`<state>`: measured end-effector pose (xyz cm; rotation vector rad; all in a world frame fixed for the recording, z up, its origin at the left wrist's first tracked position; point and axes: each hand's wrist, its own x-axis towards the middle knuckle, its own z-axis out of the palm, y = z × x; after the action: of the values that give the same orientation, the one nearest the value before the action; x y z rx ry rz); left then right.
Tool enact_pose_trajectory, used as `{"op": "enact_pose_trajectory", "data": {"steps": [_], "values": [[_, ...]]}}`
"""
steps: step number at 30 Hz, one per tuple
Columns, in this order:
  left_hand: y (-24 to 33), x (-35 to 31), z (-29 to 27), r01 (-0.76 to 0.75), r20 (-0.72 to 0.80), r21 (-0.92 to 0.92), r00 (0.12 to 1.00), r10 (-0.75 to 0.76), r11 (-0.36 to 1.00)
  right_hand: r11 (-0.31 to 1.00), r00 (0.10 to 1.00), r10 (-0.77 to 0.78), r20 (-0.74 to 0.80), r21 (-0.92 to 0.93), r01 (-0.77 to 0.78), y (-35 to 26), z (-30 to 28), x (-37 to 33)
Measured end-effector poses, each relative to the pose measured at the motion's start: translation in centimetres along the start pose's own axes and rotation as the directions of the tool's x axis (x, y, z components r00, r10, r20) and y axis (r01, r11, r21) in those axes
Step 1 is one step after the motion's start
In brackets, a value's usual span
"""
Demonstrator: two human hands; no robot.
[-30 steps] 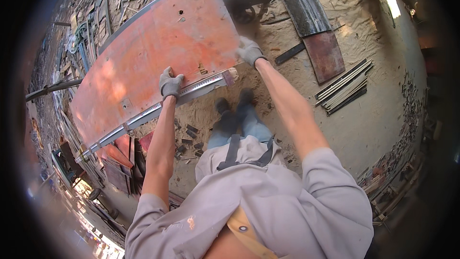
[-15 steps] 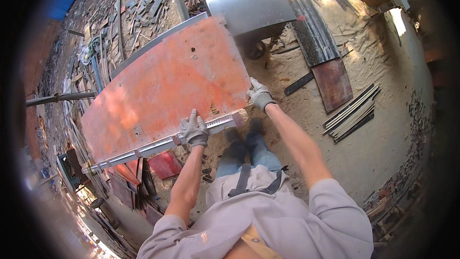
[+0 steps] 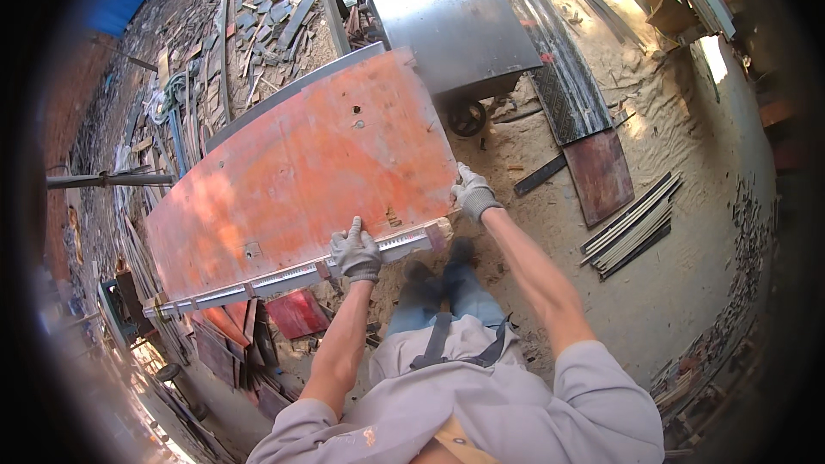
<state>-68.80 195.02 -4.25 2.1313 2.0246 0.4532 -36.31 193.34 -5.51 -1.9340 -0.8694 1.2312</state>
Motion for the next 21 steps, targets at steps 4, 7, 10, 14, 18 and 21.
{"op": "enact_pose_trajectory", "data": {"steps": [4,7,10,14,18,21], "values": [[-0.4,1.1,0.8,0.031,0.028,0.001,0.999,-0.031,1.0,0.996,0.999,0.021,0.027,-0.087,-0.019,0.5,0.3,2.1],[-0.6,2.1,1.4,-0.039,-0.069,-0.041,0.997,0.036,0.998,0.979,0.999,-0.019,0.029,-0.204,0.025,-0.9,0.0,3.0],[-0.7,3.5,1.7,-0.054,-0.085,-0.041,0.995,0.05,0.998,0.828,0.989,-0.147,-0.034,-0.551,0.104,-4.4,0.6,1.8],[-1.2,5.6,1.5,-0.026,-0.056,-0.011,0.998,0.025,1.0,0.436,0.871,-0.4,0.287,-0.776,0.456,-9.1,7.6,-2.6],[-1.6,7.0,0.9,-0.012,-0.03,-0.016,0.999,0.012,1.0,0.056,0.766,-0.276,0.581,-0.786,0.616,-10.1,15.8,-3.4],[-1.7,8.4,0.6,0.017,-0.01,0.003,1.0,-0.017,1.0,0.048,0.778,-0.274,0.565,-0.8,0.598,-10.0,19.2,-1.5]]}}
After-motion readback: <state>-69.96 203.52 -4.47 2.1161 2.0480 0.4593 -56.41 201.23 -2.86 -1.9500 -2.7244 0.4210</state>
